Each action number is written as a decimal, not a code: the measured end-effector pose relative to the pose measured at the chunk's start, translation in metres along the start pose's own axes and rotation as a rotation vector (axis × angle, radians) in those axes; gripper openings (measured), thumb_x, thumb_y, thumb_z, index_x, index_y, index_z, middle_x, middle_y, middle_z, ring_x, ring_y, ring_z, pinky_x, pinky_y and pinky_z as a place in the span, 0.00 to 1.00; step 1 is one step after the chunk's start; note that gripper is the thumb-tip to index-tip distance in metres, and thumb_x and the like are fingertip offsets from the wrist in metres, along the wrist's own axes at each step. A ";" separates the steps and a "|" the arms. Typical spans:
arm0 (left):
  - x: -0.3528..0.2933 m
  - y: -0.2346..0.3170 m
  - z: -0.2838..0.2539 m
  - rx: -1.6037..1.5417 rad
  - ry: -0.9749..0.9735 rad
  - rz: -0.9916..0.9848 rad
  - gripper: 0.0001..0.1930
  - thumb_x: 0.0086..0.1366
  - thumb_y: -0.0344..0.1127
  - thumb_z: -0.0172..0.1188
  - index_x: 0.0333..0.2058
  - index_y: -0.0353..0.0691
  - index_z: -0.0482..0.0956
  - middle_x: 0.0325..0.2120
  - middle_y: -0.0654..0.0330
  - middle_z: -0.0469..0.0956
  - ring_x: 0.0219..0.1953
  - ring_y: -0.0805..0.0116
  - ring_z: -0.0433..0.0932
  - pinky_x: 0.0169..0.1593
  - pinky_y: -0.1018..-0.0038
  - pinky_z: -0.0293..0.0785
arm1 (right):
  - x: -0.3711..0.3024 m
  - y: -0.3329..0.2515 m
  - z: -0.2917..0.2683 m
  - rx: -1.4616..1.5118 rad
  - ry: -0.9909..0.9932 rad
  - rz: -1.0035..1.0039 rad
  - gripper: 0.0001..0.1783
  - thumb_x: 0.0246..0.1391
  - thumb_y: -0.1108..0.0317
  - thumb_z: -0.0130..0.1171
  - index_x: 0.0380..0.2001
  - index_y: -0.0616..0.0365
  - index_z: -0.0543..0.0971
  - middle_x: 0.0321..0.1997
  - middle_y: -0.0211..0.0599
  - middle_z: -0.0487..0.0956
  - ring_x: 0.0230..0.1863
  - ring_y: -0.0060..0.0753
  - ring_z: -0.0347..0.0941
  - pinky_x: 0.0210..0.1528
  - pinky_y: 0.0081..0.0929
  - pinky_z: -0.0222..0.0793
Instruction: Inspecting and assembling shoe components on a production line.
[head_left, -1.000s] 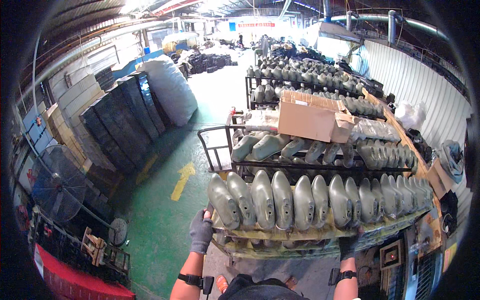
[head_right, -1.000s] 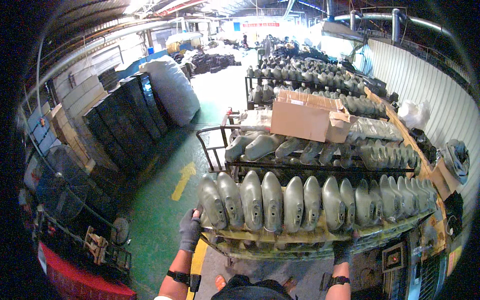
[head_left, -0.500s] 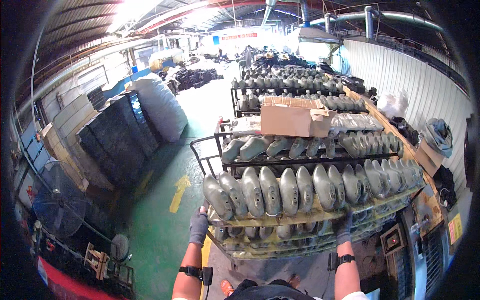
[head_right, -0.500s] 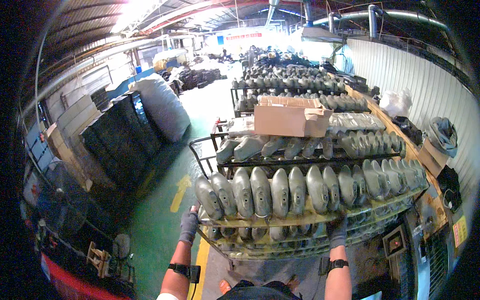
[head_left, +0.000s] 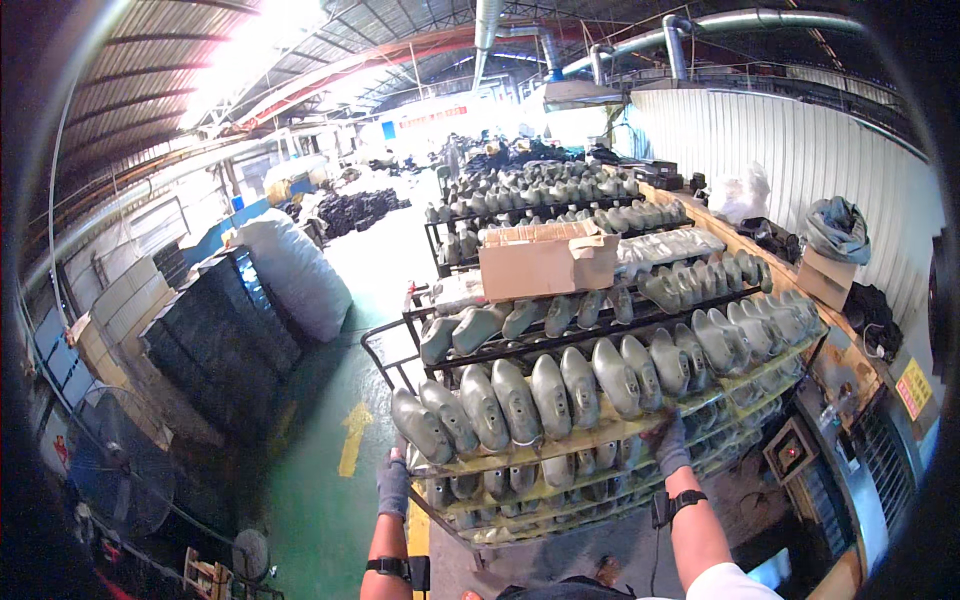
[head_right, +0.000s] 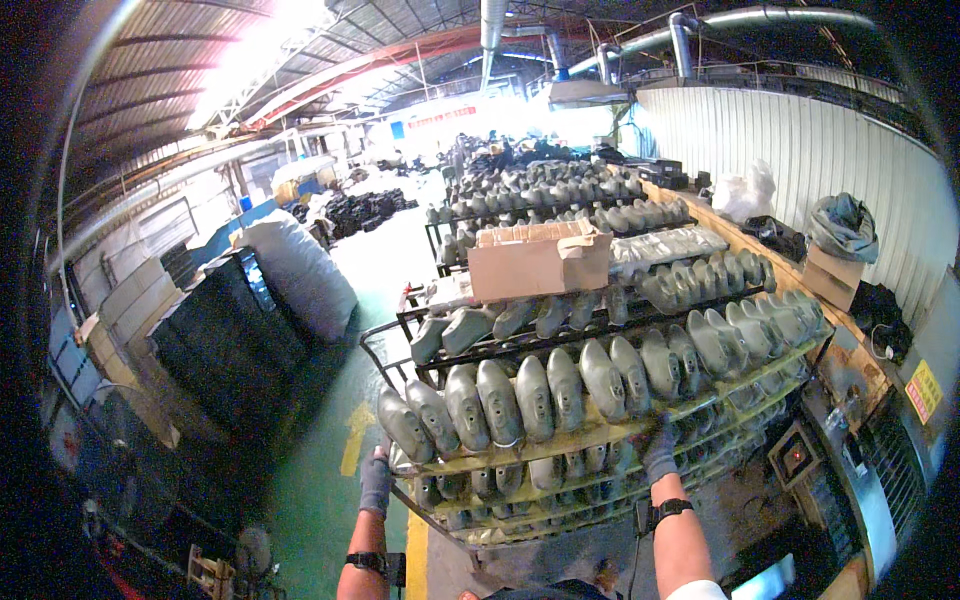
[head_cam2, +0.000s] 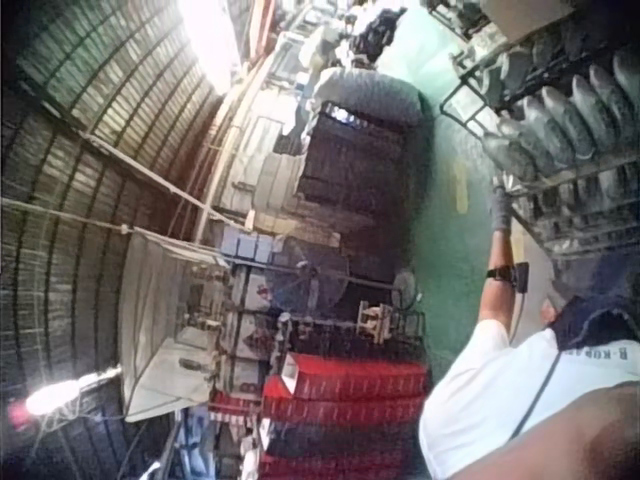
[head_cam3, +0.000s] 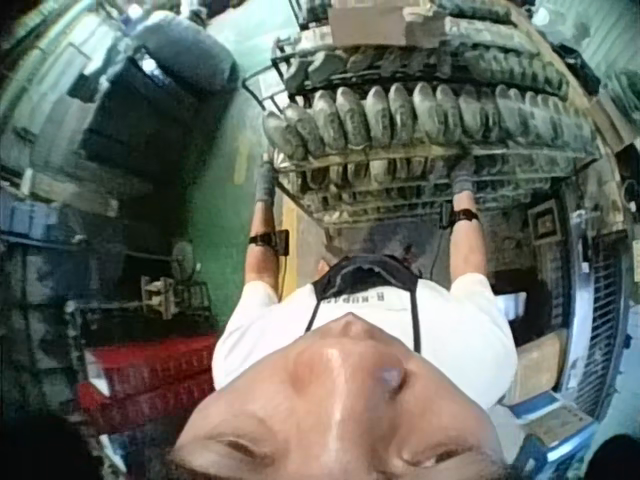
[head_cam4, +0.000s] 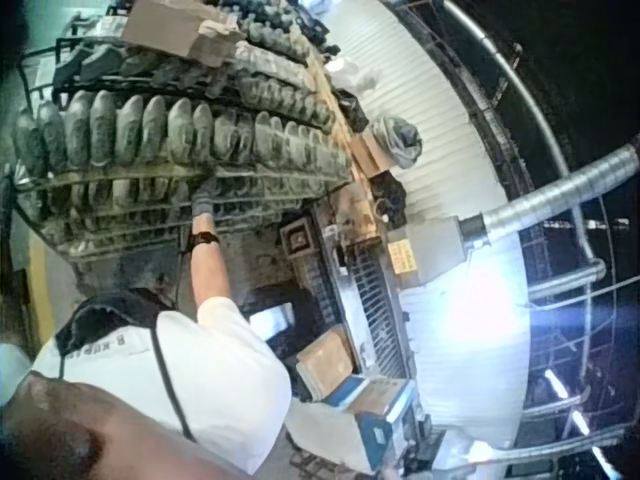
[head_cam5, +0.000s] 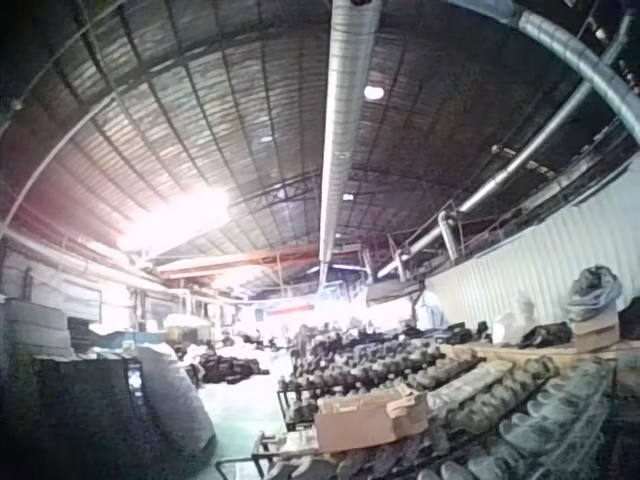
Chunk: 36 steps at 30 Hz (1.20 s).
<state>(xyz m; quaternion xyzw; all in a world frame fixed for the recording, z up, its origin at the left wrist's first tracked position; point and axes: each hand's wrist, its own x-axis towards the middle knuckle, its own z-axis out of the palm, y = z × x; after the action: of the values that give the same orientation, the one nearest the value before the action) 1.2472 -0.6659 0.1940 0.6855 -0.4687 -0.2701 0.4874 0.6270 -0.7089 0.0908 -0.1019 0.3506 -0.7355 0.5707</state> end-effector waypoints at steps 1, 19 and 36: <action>0.001 -0.001 0.001 -0.022 -0.009 0.013 0.26 0.77 0.52 0.46 0.54 0.33 0.78 0.42 0.53 0.83 0.40 0.64 0.77 0.46 0.67 0.74 | -0.001 0.000 0.000 -0.010 0.004 -0.017 0.29 0.62 0.34 0.48 0.47 0.47 0.77 0.34 0.37 0.80 0.22 0.44 0.74 0.23 0.44 0.75; -0.007 -0.010 -0.002 0.008 0.174 0.091 0.22 0.77 0.47 0.48 0.40 0.31 0.79 0.26 0.57 0.77 0.28 0.65 0.73 0.35 0.66 0.71 | -0.037 0.000 0.039 -0.026 -0.244 -0.052 0.26 0.65 0.45 0.46 0.58 0.46 0.76 0.59 0.33 0.78 0.61 0.40 0.72 0.61 0.45 0.67; -0.015 0.028 0.014 0.112 0.290 0.181 0.20 0.74 0.47 0.50 0.40 0.35 0.82 0.27 0.52 0.80 0.28 0.61 0.77 0.36 0.64 0.71 | -0.001 -0.006 -0.026 -0.049 -0.376 -0.224 0.39 0.63 0.38 0.50 0.67 0.54 0.69 0.69 0.39 0.71 0.68 0.46 0.65 0.72 0.51 0.57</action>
<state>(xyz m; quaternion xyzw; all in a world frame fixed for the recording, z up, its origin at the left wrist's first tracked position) 1.2190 -0.6603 0.2132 0.6984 -0.4676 -0.0970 0.5331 0.6086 -0.6965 0.0756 -0.2895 0.2424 -0.7535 0.5382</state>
